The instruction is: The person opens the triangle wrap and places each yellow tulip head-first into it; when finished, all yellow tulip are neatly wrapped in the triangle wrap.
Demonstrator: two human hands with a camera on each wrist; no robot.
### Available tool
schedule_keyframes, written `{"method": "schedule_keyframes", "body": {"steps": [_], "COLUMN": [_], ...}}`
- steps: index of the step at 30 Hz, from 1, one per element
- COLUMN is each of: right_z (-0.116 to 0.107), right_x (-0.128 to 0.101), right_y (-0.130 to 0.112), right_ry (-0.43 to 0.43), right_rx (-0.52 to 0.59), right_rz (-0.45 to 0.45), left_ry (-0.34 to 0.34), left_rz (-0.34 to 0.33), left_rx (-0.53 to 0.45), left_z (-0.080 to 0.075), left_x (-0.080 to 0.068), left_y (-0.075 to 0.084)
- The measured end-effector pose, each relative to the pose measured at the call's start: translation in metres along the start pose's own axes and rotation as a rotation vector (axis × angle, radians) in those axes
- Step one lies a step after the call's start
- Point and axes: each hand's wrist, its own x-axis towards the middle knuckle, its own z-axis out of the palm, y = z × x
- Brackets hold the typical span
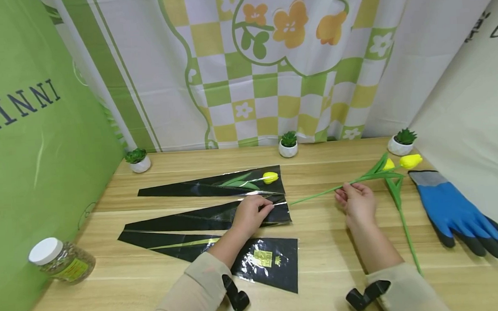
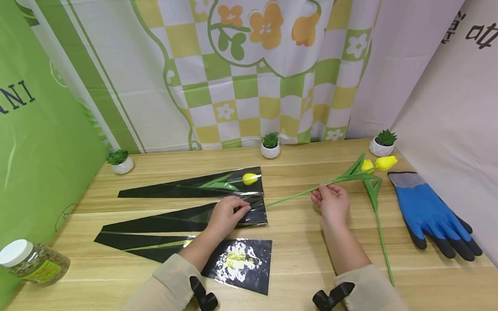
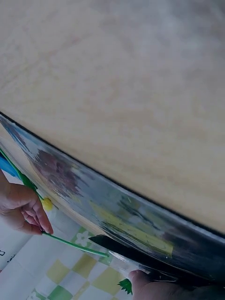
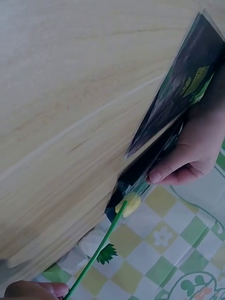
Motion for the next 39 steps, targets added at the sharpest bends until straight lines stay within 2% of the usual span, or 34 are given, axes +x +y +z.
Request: {"method": "schedule_keyframes", "body": {"steps": [4, 9, 15, 26, 39], "right_z": [0.004, 0.010, 0.022, 0.042, 0.053], "right_x": [-0.002, -0.008, -0.017, -0.036, -0.041], "right_y": [0.006, 0.015, 0.028, 0.043, 0.048], "right_ry": [-0.002, -0.072, -0.123, -0.182, -0.208], "right_rx": [-0.015, -0.091, -0.129, -0.125, -0.133], "right_rz": [-0.007, 0.033, 0.062, 0.112, 0.150], "left_ry": [0.005, 0.012, 0.005, 0.004, 0.013], "left_rz": [-0.004, -0.009, -0.011, -0.017, -0.001], "left_rx": [0.005, 0.014, 0.021, 0.019, 0.023], "left_z": [0.001, 0.003, 0.004, 0.004, 0.005], "left_x": [0.000, 0.001, 0.001, 0.000, 0.000], "left_y": [0.000, -0.002, -0.004, -0.005, -0.005]}}
